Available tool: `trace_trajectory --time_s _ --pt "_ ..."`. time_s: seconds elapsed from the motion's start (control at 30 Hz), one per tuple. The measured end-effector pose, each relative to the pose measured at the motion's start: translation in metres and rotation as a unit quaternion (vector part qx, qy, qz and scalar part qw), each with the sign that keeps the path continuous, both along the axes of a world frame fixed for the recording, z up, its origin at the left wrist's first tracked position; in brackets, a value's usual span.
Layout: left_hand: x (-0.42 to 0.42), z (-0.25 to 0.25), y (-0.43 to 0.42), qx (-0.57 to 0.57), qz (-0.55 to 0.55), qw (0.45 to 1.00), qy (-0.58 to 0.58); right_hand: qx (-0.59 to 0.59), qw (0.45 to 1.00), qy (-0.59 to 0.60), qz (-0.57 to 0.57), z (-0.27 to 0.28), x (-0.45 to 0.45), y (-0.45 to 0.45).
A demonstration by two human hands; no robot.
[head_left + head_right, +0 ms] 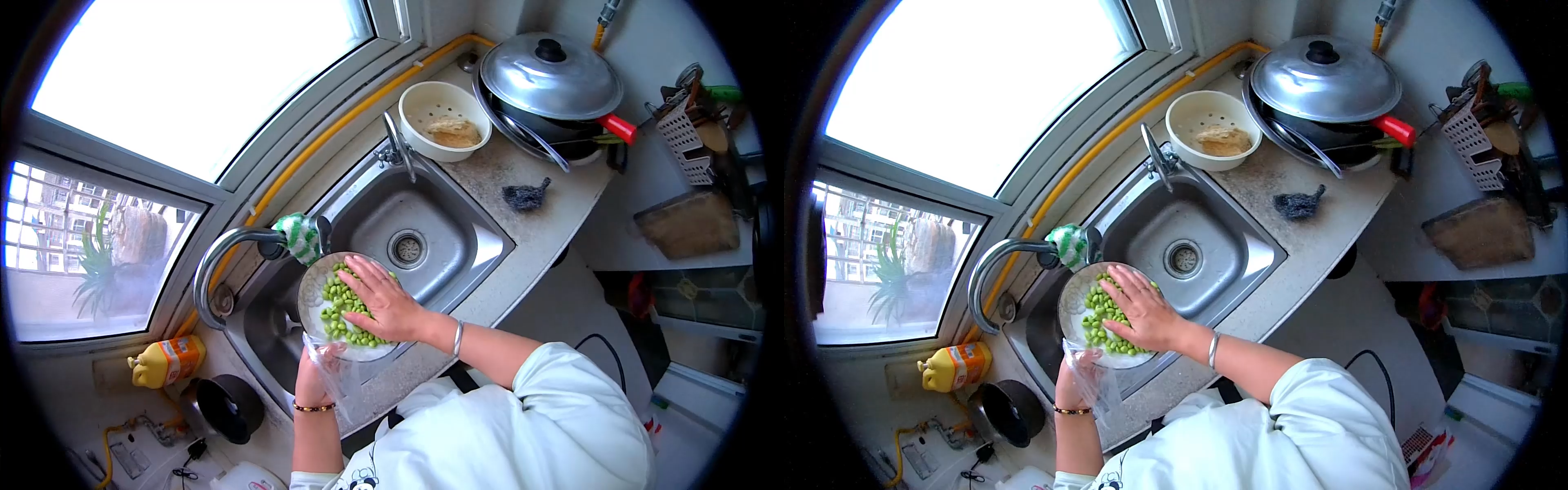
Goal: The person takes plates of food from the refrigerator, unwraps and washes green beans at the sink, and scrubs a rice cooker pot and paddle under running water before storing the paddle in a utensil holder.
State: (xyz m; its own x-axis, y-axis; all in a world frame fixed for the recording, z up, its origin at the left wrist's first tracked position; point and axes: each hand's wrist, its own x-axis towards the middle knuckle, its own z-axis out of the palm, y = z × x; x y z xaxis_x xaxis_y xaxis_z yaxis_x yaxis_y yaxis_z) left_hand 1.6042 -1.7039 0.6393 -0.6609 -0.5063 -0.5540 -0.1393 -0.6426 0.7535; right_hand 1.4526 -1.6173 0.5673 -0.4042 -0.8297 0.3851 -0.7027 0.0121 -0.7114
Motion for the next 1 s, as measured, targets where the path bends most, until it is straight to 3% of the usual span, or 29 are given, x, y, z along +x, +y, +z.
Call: trace_trajectory --time_s 0.1,0.2,0.33,0.47,0.6,0.73,0.77,0.8,0.87,1.0 --pt "0.006 0.003 0.002 -0.004 0.034 0.999 0.006 0.023 0.999 0.038 0.006 0.018 -0.001 -0.001" --pt "0.039 -0.032 -0.009 0.135 0.068 0.985 0.089 0.061 0.993 0.096 0.023 0.045 -0.004 -0.001" --pt "0.077 -0.061 -0.011 0.095 0.176 0.979 0.049 0.096 0.980 0.170 0.044 0.058 0.045 -0.025" --pt "0.080 -0.067 -0.007 0.108 0.140 0.980 0.088 0.129 0.971 0.198 0.047 0.058 0.063 -0.042" --pt "0.080 -0.060 -0.002 0.148 0.171 0.965 0.132 0.046 0.983 0.167 0.066 0.073 0.055 -0.041" --pt "0.123 -0.073 -0.007 0.108 0.240 0.958 0.116 -0.119 0.990 0.035 0.070 0.087 0.042 -0.047" --pt "0.154 -0.119 -0.021 0.154 0.145 0.946 0.247 -0.147 0.988 -0.032 0.044 0.092 0.037 -0.047" --pt "0.146 -0.114 -0.019 0.157 0.187 0.946 0.212 -0.147 0.984 -0.097 0.020 0.080 0.024 -0.050" --pt "0.134 -0.100 -0.012 0.153 0.241 0.943 0.171 -0.090 0.928 -0.361 0.007 0.058 0.008 -0.048" --pt "0.119 -0.074 0.001 0.112 0.293 0.938 0.148 -0.130 0.869 -0.477 -0.028 0.028 -0.027 -0.047"
